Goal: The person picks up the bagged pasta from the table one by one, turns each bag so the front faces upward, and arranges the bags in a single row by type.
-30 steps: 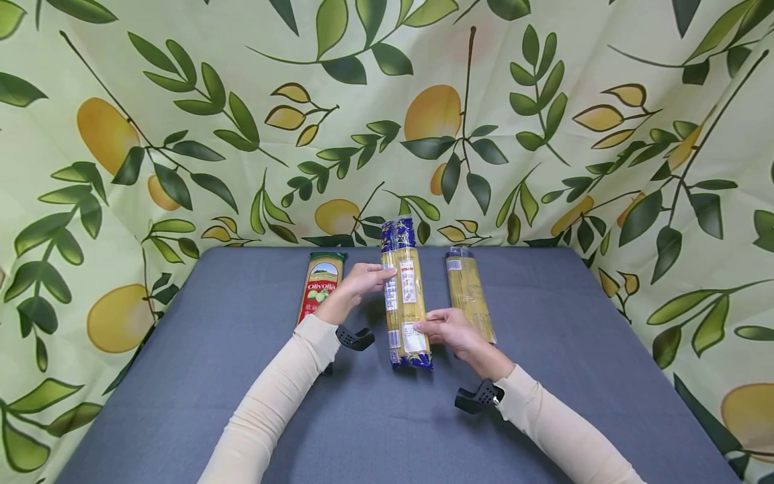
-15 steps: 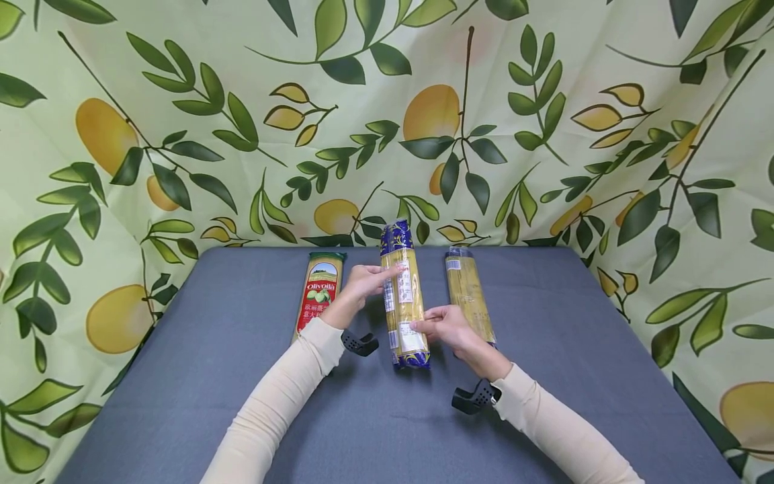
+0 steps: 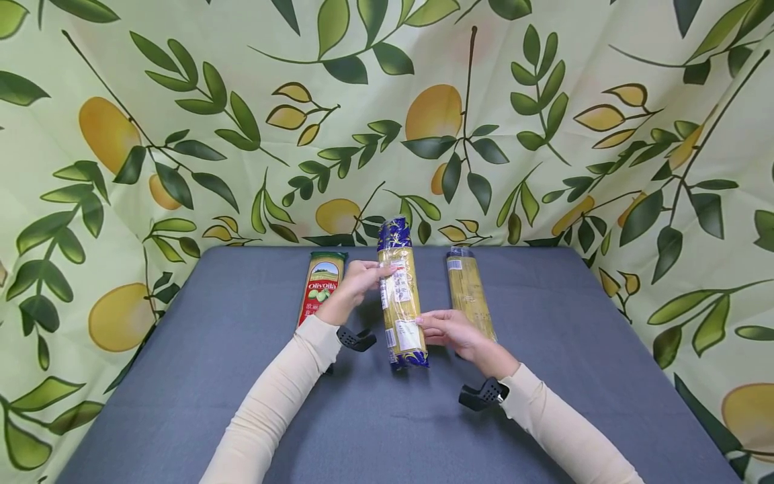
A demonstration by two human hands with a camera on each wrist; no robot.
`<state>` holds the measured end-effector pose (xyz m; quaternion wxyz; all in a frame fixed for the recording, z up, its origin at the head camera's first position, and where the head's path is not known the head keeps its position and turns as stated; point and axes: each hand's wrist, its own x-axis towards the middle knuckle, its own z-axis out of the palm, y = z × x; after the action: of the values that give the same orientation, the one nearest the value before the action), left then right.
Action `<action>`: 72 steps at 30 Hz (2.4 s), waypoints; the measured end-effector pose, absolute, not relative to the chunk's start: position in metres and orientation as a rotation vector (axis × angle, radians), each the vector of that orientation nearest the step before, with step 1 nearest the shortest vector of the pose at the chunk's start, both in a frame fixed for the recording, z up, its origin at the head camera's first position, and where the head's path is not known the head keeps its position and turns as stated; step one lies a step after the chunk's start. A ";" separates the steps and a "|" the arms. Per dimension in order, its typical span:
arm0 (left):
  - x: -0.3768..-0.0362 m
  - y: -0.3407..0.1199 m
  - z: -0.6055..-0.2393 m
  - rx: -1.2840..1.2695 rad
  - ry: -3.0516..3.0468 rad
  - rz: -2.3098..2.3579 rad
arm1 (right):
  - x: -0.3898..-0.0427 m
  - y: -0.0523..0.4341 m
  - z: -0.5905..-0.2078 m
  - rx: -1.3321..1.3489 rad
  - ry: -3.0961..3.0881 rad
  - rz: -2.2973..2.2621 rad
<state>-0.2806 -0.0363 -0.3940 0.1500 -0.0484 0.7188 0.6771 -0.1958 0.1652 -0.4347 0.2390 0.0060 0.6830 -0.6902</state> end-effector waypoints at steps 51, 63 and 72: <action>-0.275 -0.038 -0.384 -0.130 2.179 1.652 | -0.191 0.154 -0.435 0.108 1.843 -1.967; -0.283 -0.037 -0.390 -0.068 1.952 1.935 | -0.199 0.168 -0.444 -0.119 1.445 -2.052; -0.280 -0.037 -0.390 -0.074 1.949 1.916 | -0.199 0.161 -0.450 -0.234 1.385 -2.026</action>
<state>-0.2801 -0.0368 -0.3897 0.2024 -0.0266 0.6980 0.6864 -0.1989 0.1614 -0.4496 0.3318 -0.0897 0.5301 -0.7751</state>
